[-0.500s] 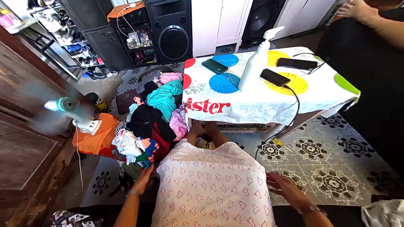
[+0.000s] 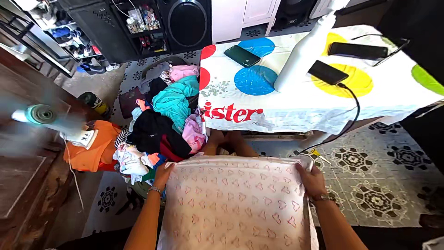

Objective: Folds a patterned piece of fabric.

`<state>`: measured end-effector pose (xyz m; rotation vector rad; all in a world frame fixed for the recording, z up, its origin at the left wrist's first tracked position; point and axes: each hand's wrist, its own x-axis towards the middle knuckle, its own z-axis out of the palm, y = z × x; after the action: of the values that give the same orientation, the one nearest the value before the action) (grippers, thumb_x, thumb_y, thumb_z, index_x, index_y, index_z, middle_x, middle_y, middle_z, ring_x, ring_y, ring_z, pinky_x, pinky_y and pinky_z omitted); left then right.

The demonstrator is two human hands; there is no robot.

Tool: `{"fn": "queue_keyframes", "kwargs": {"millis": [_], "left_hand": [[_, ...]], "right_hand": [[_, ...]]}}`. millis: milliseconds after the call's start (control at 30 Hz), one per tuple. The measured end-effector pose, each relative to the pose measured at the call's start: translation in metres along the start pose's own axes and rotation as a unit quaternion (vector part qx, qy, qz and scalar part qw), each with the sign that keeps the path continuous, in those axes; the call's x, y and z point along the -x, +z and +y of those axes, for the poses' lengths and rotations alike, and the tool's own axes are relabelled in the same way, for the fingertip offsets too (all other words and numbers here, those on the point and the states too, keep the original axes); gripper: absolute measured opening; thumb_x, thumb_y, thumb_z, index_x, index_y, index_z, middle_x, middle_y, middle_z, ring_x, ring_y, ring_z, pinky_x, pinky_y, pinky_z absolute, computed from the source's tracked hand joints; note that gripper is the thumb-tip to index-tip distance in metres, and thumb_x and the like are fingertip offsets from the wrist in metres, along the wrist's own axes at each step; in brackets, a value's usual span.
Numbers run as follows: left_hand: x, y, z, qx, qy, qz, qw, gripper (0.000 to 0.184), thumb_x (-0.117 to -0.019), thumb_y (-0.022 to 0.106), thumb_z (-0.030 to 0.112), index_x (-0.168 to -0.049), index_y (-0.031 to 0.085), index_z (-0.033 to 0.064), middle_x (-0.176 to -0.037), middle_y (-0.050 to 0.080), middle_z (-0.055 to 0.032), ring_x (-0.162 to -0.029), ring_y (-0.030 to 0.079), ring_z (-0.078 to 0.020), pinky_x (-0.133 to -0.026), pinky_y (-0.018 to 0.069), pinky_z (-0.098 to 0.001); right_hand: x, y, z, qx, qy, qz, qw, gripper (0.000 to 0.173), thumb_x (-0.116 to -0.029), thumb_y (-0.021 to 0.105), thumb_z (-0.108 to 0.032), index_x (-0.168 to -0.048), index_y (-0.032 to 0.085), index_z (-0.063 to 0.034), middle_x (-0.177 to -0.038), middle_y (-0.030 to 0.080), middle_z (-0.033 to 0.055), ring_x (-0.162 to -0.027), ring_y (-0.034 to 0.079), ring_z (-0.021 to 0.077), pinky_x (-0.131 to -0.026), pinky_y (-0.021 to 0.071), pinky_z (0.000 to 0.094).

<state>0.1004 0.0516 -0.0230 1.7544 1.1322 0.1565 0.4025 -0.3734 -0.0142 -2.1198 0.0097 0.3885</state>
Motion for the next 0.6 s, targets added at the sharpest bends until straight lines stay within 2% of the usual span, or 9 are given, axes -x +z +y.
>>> {"fn": "queue_keyframes", "kwargs": {"millis": [67,100,200,267,333,400,467,567,600], "left_hand": [[-0.001,-0.003,-0.005,-0.121,-0.001,-0.002,0.993,0.046,-0.1038,0.060,0.029,-0.129,0.061,-0.0094,-0.129,0.062,-0.0314,-0.127,0.058,-0.0414,-0.111,0.0414,-0.0559],[0.003,-0.003,-0.003,-0.168,-0.005,-0.008,0.986,0.051,-0.1048,0.057,0.032,-0.134,0.058,-0.0099,-0.131,0.061,-0.0326,-0.127,0.057,-0.0440,-0.111,0.0408,-0.0577],[0.039,-0.009,0.007,-0.140,0.071,0.055,0.986,0.060,-0.1040,0.058,0.027,-0.148,0.040,-0.0105,-0.138,0.054,-0.0337,-0.127,0.056,-0.0445,-0.109,0.0447,-0.0538],[0.079,-0.008,0.017,-0.073,0.185,0.086,0.976,0.055,-0.1041,0.052,0.022,-0.148,0.041,-0.0092,-0.144,0.051,-0.0304,-0.132,0.053,-0.0393,-0.108,0.0463,-0.0499],[0.123,0.004,0.012,-0.066,0.258,0.033,0.963,0.055,-0.1040,0.045,0.023,-0.149,0.042,-0.0078,-0.153,0.043,-0.0282,-0.144,0.043,-0.0374,-0.117,0.0383,-0.0501],[0.153,0.025,-0.013,-0.074,0.264,-0.016,0.961,0.057,-0.1027,0.044,0.026,-0.153,0.043,-0.0025,-0.163,0.027,-0.0287,-0.153,0.026,-0.0404,-0.123,0.0267,-0.0529],[0.163,0.030,-0.034,-0.051,0.237,-0.036,0.969,0.061,-0.1033,0.043,0.027,-0.157,0.036,-0.0007,-0.166,0.020,-0.0276,-0.155,0.022,-0.0377,-0.125,0.0252,-0.0495],[0.179,0.016,-0.044,-0.029,0.162,-0.070,0.984,0.069,-0.1070,0.042,0.032,-0.162,0.017,-0.0018,-0.166,0.023,-0.0235,-0.155,0.026,-0.0281,-0.126,0.0241,-0.0419],[0.189,0.011,-0.045,-0.051,0.154,-0.055,0.985,0.070,-0.1059,0.046,0.033,-0.161,0.020,-0.0032,-0.164,0.029,-0.0253,-0.152,0.031,-0.0311,-0.124,0.0271,-0.0442]], "right_hand": [[-0.003,-0.005,0.001,0.130,-0.008,0.006,0.991,0.054,-0.1041,0.059,-0.026,-0.144,0.048,0.0094,-0.132,0.058,0.0375,-0.126,0.057,0.0499,-0.108,0.0406,0.0646],[-0.001,-0.008,-0.003,0.174,-0.004,0.002,0.985,0.059,-0.1045,0.059,-0.030,-0.145,0.045,0.0102,-0.134,0.056,0.0399,-0.127,0.055,0.0544,-0.108,0.0392,0.0675],[0.028,-0.024,-0.015,0.183,-0.094,0.038,0.978,0.058,-0.1041,0.058,-0.029,-0.142,0.046,0.0134,-0.138,0.049,0.0419,-0.126,0.053,0.0549,-0.106,0.0425,0.0631],[0.067,-0.030,-0.025,0.172,-0.214,0.048,0.960,0.051,-0.1027,0.058,-0.025,-0.136,0.053,0.0122,-0.136,0.050,0.0408,-0.126,0.052,0.0559,-0.104,0.0429,0.0658],[0.115,-0.025,-0.017,0.182,-0.283,0.002,0.942,0.050,-0.1024,0.051,-0.029,-0.138,0.056,0.0063,-0.144,0.050,0.0344,-0.135,0.047,0.0532,-0.108,0.0392,0.0674],[0.151,-0.009,0.014,0.182,-0.311,-0.026,0.932,0.058,-0.1028,0.041,-0.038,-0.142,0.057,0.0015,-0.153,0.044,0.0314,-0.144,0.038,0.0521,-0.116,0.0311,0.0661],[0.167,0.001,0.041,0.168,-0.326,-0.013,0.930,0.063,-0.1031,0.039,-0.047,-0.143,0.058,-0.0033,-0.158,0.037,0.0309,-0.148,0.030,0.0532,-0.120,0.0246,0.0660],[0.184,-0.009,0.035,0.196,-0.306,-0.015,0.931,0.056,-0.1009,0.050,-0.036,-0.145,0.056,-0.0036,-0.158,0.036,0.0315,-0.145,0.035,0.0544,-0.112,0.0333,0.0701],[0.194,-0.014,0.026,0.202,-0.311,-0.025,0.928,0.052,-0.0970,0.057,-0.028,-0.142,0.058,-0.0025,-0.155,0.040,0.0325,-0.142,0.039,0.0557,-0.108,0.0355,0.0725]]}}
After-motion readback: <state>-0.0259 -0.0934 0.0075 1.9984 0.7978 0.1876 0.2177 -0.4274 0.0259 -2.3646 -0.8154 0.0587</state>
